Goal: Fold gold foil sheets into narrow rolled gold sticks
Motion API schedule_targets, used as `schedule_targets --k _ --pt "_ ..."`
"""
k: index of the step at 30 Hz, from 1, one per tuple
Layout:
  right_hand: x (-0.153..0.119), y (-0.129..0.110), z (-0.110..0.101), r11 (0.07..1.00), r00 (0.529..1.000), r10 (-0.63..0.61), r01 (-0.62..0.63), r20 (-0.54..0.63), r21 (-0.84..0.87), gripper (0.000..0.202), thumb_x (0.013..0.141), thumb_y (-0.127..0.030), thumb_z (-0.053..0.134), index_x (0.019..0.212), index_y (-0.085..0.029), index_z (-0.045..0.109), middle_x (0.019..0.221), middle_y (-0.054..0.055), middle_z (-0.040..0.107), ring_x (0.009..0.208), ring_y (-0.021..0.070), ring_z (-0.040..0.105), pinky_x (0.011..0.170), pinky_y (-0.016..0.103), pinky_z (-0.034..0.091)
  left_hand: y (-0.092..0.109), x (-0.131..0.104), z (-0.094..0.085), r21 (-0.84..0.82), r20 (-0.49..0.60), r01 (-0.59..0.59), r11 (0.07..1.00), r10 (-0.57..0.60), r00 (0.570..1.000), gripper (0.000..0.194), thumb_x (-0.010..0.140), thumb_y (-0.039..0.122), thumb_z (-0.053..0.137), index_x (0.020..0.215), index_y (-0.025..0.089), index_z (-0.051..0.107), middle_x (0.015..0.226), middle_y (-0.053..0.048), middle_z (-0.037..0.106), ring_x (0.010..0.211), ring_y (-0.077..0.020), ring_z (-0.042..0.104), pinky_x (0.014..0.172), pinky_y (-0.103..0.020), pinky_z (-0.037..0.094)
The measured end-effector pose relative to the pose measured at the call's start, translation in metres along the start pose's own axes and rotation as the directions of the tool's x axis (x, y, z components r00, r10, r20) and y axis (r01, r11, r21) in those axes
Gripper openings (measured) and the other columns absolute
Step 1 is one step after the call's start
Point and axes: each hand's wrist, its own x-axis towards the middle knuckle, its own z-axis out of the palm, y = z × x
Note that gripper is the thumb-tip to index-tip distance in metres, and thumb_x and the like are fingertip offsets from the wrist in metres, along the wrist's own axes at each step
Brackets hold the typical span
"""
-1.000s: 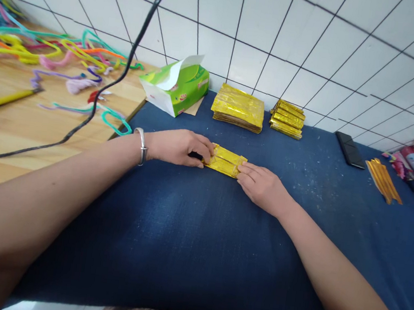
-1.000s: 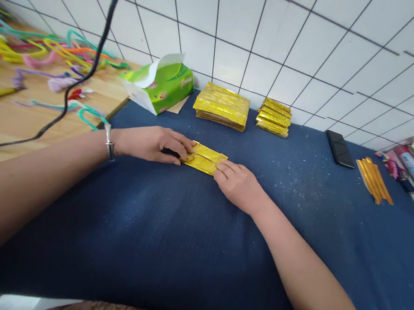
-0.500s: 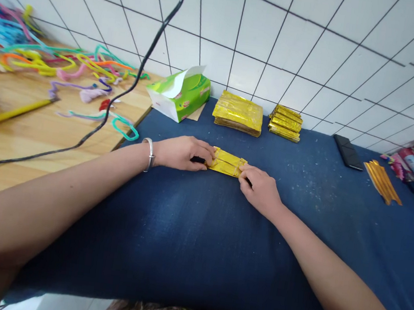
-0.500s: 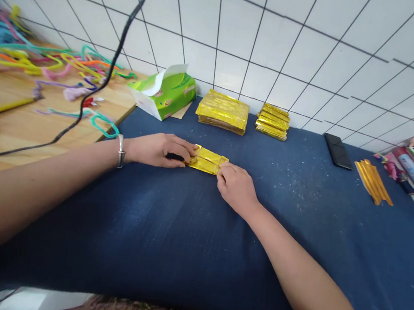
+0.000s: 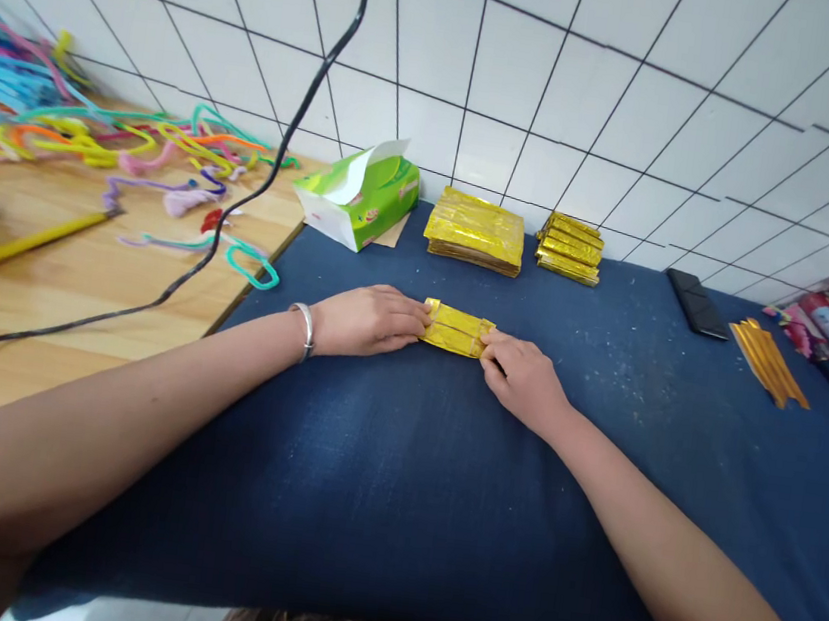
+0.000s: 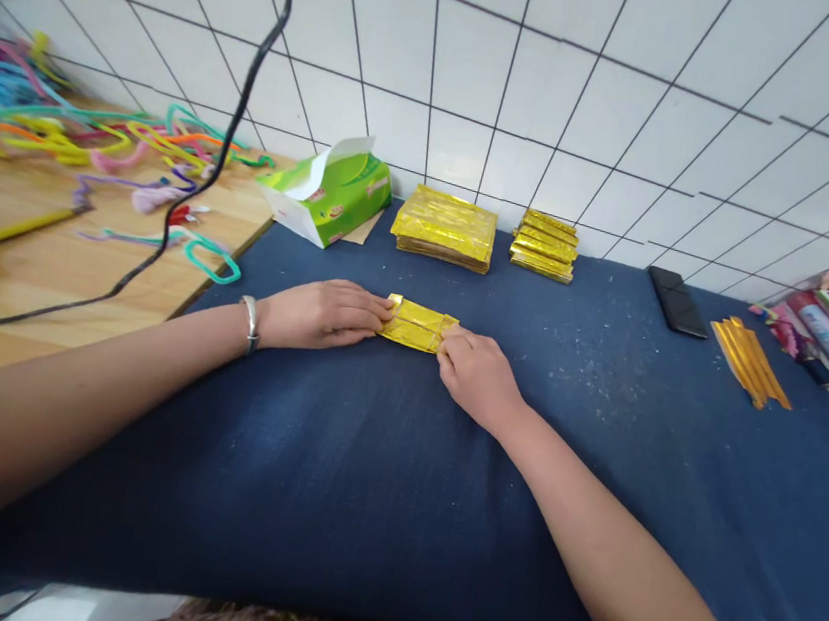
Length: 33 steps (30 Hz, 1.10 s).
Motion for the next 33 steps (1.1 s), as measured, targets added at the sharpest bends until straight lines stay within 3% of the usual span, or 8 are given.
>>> schedule_targets --k 4,8,15,20,26,33 --pt "-0.003 0.004 0.001 0.99 0.993 -0.118 0.12 0.031 -0.074 0.019 0.09 -0.023 0.044 0.099 -0.017 0.059 0.117 0.011 0.062 0.115 0.0208 0.054 0.098 0.039 0.041 0.002 -0.001 0.001 -0.022 -0.017 0.034 0.999 -0.034 0.999 0.023 0.089 0.024 0.048 0.108 0.02 0.061 0.115 -0.006 0.064 0.114 -0.0174 0.055 0.098 -0.034 0.042" --pt "-0.003 0.006 0.002 0.989 0.992 -0.128 0.129 0.02 -0.069 0.019 0.09 -0.023 0.044 0.099 -0.018 0.059 0.115 0.01 0.063 0.115 0.02 0.054 0.098 0.038 0.041 0.006 -0.001 0.002 -0.077 -0.041 0.125 0.989 -0.129 0.991 0.02 0.089 0.024 0.048 0.103 0.021 0.062 0.114 -0.004 0.064 0.114 -0.0165 0.056 0.101 -0.035 0.04" --pt "0.0 -0.001 0.002 0.999 1.0 0.013 -0.013 0.005 0.035 0.016 0.09 -0.021 0.043 0.091 -0.02 0.059 0.114 0.008 0.063 0.112 0.0203 0.055 0.095 0.04 0.042 0.009 -0.002 0.003 -0.163 -0.026 0.214 0.963 -0.221 0.975 0.02 0.09 0.026 0.047 0.104 0.023 0.06 0.113 -0.003 0.065 0.113 -0.0165 0.056 0.103 -0.037 0.038" --pt "0.007 -0.003 0.001 0.98 0.992 0.122 -0.118 -0.017 0.157 0.013 0.086 -0.019 0.047 0.079 -0.021 0.058 0.108 0.006 0.063 0.108 0.0208 0.055 0.091 0.04 0.042 0.014 0.005 0.001 -0.276 -0.037 0.309 0.91 -0.332 0.943 0.019 0.09 0.025 0.044 0.091 0.018 0.061 0.106 -0.006 0.065 0.108 -0.0169 0.057 0.097 -0.033 0.044" --pt "0.015 0.001 0.001 0.958 0.987 0.148 -0.129 -0.057 0.258 0.011 0.079 -0.015 0.052 0.071 -0.021 0.056 0.098 0.005 0.062 0.104 0.0206 0.053 0.095 0.041 0.04 0.02 0.017 -0.003 -0.35 -0.042 0.347 0.87 -0.385 0.922 0.019 0.089 0.02 0.043 0.083 0.015 0.06 0.097 -0.007 0.06 0.098 -0.016 0.057 0.09 -0.031 0.046" --pt "0.021 0.0 0.002 0.955 0.978 0.204 -0.189 -0.041 0.229 0.013 0.071 -0.012 0.055 0.06 -0.021 0.055 0.088 0.003 0.062 0.093 0.0206 0.055 0.089 0.041 0.041 0.022 0.026 -0.001 -0.342 -0.053 0.42 0.841 -0.463 0.885 0.011 0.079 0.017 0.049 0.071 0.015 0.056 0.091 -0.006 0.056 0.086 -0.015 0.055 0.081 -0.03 0.048"
